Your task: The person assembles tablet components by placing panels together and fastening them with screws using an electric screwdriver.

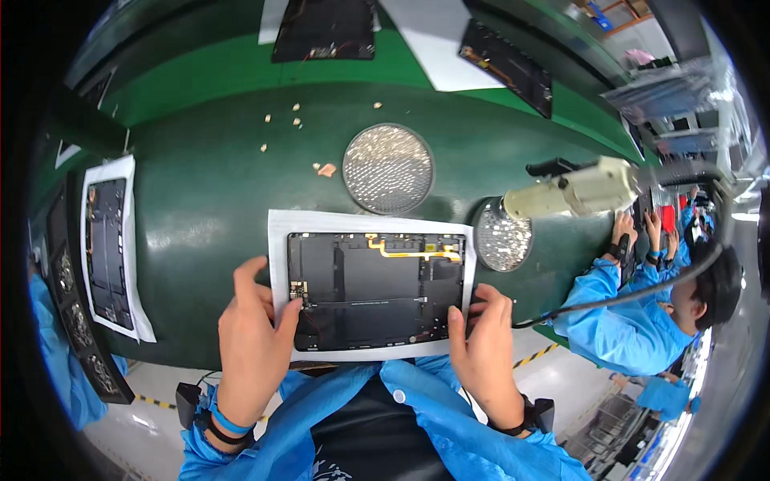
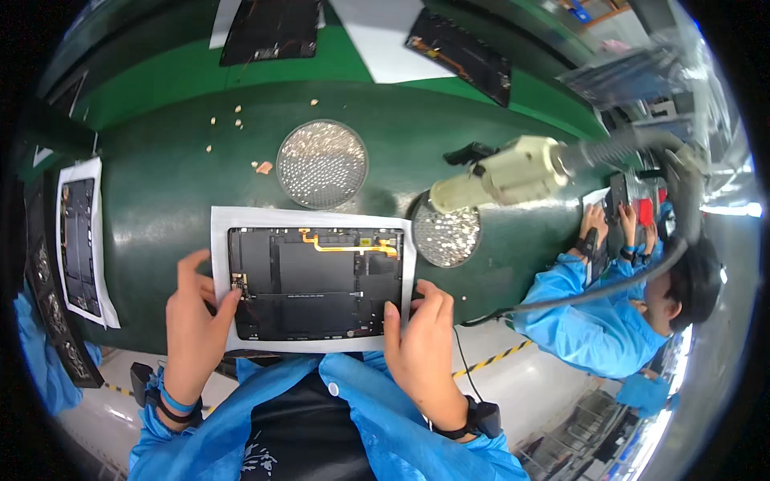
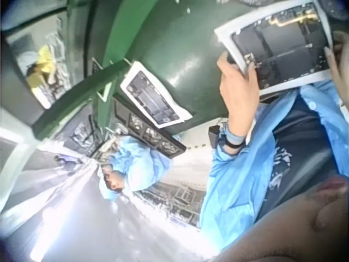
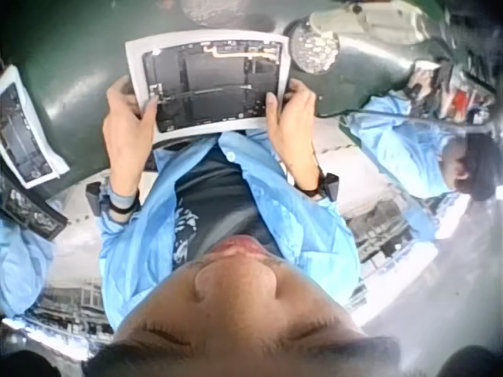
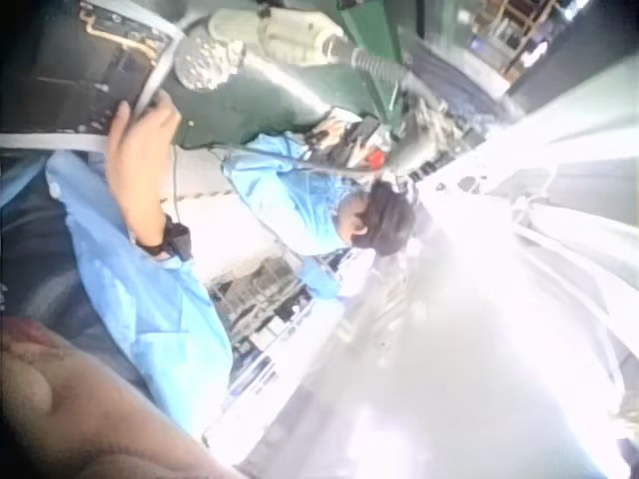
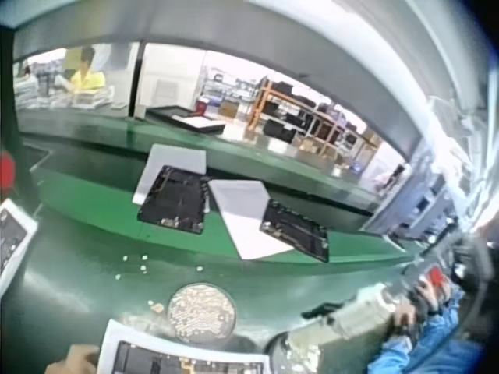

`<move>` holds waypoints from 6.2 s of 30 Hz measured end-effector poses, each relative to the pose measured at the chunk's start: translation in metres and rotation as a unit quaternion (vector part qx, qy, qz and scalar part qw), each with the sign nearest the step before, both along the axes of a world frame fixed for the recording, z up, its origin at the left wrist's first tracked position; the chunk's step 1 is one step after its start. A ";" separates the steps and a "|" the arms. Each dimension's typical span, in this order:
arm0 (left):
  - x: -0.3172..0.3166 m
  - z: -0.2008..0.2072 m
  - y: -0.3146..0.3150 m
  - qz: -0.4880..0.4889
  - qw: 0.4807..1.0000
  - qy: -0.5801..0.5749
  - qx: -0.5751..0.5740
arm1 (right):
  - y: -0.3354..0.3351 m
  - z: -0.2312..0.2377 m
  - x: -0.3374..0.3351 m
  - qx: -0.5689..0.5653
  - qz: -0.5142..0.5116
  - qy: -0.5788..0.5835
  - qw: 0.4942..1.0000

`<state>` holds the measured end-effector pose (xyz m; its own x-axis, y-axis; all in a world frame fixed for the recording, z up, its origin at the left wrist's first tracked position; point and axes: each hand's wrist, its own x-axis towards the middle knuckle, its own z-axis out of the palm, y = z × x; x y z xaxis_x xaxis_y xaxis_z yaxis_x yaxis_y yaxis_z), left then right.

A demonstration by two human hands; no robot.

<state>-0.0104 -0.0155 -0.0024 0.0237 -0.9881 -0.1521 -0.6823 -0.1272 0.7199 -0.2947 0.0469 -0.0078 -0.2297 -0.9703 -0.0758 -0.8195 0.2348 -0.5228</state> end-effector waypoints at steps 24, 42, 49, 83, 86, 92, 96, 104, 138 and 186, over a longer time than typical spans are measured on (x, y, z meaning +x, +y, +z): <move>0.014 -0.027 -0.108 -0.211 0.887 0.062 -0.405 | -0.479 -0.043 0.255 -0.130 -0.033 -0.390 0.911; 0.027 -0.035 -0.099 -0.254 0.913 0.063 -0.314 | -0.645 -0.040 0.109 0.005 0.121 0.141 0.983; 0.024 -0.034 -0.100 -0.269 0.916 0.053 -0.294 | -0.674 -0.062 0.109 0.002 0.159 0.063 0.985; 0.091 0.004 0.014 -0.013 0.525 0.843 -0.119 | -0.171 0.063 0.179 -0.074 -0.070 -0.670 0.735; 0.095 0.004 0.056 0.192 0.619 0.761 -0.020 | -0.121 0.054 0.167 -0.011 -0.045 -0.662 0.748; 0.107 -0.006 0.092 0.247 0.628 0.736 0.055 | -0.057 0.081 0.105 -0.262 0.104 0.027 0.959; 0.110 -0.010 0.095 0.206 0.653 0.722 0.100 | -0.053 0.098 0.098 -0.238 0.169 0.009 0.956; 0.084 -0.003 0.063 0.167 0.725 0.641 0.188 | -0.020 0.058 0.033 0.045 0.176 -0.198 0.963; 0.007 -0.014 0.024 0.110 0.984 0.140 0.017 | -0.019 0.005 -0.007 -0.082 -0.019 0.044 0.995; -0.088 -0.041 -0.075 -0.346 0.912 -0.098 -0.199 | -0.140 -0.025 -0.060 -0.533 0.124 -0.414 0.728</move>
<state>-0.0981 -0.0907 -0.0430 -0.6382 -0.7528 0.1613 -0.6207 0.6270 0.4708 -0.3545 -0.0935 -0.0327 -0.3415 -0.5834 0.7369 -0.0694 -0.7663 -0.6388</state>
